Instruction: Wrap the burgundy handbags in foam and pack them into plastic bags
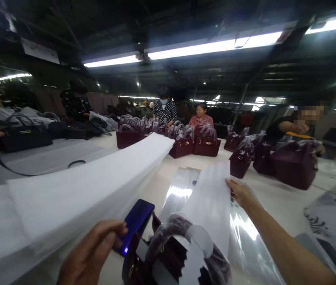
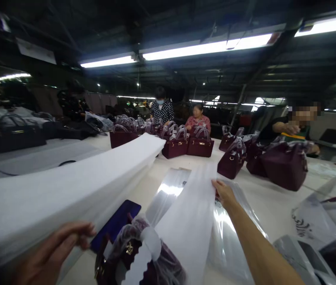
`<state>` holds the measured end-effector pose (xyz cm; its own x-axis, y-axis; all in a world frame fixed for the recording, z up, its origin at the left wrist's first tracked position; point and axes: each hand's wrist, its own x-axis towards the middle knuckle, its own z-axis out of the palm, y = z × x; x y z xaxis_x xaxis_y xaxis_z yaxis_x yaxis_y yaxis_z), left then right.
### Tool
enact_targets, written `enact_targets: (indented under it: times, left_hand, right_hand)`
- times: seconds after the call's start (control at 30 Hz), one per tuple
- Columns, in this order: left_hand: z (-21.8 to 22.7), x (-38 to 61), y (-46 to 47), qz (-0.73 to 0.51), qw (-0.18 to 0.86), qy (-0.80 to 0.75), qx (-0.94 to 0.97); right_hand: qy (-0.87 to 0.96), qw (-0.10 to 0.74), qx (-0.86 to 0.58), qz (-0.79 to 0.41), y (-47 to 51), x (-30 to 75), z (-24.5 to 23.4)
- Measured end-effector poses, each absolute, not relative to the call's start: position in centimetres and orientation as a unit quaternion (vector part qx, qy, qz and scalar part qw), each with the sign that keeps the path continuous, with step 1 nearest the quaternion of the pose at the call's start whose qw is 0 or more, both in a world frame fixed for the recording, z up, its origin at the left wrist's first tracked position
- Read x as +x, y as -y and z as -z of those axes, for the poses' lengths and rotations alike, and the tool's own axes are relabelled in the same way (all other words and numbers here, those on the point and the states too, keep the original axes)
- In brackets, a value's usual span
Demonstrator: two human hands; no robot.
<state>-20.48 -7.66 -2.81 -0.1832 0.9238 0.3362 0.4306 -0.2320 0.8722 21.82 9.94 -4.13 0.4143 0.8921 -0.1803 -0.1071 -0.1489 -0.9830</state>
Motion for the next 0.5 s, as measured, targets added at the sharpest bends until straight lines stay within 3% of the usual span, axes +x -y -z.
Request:
enact_targets:
  times: [0.2,0.37,0.5]
  left_hand:
    - [-7.0,-12.9,-2.1,-0.476,0.493,-0.393,0.613]
    - [-8.4,-8.4,-4.4,-0.464,0.597,-0.187,0.627]
    - [-8.3,-7.1,-3.1,-0.471,0.636,-0.119,0.599]
  right_hand:
    - [0.493,0.545,-0.42,-0.532,-5.3,15.5,-4.0]
    - [0.624,0.421,-0.293,-0.59,-0.8,11.6,-6.1]
    - [0.694,0.389,-0.341,-0.501,0.5,11.1,-7.1]
